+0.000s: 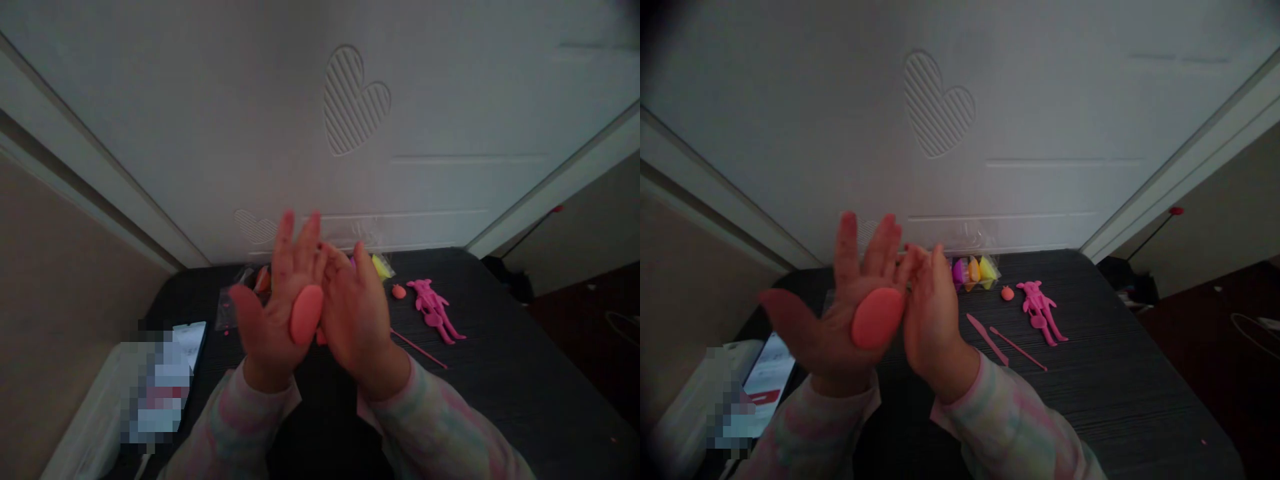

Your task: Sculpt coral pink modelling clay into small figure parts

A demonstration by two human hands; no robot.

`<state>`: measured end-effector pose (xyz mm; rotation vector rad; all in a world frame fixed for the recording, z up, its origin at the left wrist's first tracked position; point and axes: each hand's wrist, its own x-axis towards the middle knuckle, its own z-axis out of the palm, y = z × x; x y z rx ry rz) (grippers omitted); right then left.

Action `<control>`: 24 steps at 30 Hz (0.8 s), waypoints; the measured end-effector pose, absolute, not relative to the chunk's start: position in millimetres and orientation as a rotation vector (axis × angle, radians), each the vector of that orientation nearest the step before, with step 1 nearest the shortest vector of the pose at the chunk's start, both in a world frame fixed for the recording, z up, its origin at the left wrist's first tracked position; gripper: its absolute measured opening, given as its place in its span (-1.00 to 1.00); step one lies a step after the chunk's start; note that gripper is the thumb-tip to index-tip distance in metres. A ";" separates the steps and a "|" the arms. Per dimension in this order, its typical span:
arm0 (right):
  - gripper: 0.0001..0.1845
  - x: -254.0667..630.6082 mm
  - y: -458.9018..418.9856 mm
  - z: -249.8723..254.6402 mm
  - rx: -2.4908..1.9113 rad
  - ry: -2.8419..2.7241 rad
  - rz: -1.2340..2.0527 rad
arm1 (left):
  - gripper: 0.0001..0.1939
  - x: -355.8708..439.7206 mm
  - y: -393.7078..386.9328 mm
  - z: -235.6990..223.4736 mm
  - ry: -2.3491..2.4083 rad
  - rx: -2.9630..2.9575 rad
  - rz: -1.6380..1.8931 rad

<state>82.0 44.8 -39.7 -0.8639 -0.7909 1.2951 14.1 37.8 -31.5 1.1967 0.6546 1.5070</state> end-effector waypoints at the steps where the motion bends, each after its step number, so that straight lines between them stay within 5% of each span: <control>1: -0.49 85.1 42.5 -37.0 -0.895 -0.850 1.224 | -0.32 8.8 39.8 -28.2 0.490 1.118 1.503; 7: -0.71 98.5 25.5 -25.9 -0.882 -1.634 0.759 | -0.25 -6.0 42.2 -17.6 0.392 0.966 1.548; 13: -0.90 109.7 20.9 -15.4 -0.963 -1.588 0.859 | -0.37 -8.9 50.3 -18.9 0.651 0.949 1.659; 18: -0.92 127.5 20.9 -8.8 -1.012 -1.548 0.750 | -0.57 -26.9 42.9 -15.4 0.966 1.634 1.300; 24: -0.80 136.8 22.2 -4.7 -1.026 -1.723 0.510 | -0.75 -28.6 33.1 -8.3 1.174 2.051 1.280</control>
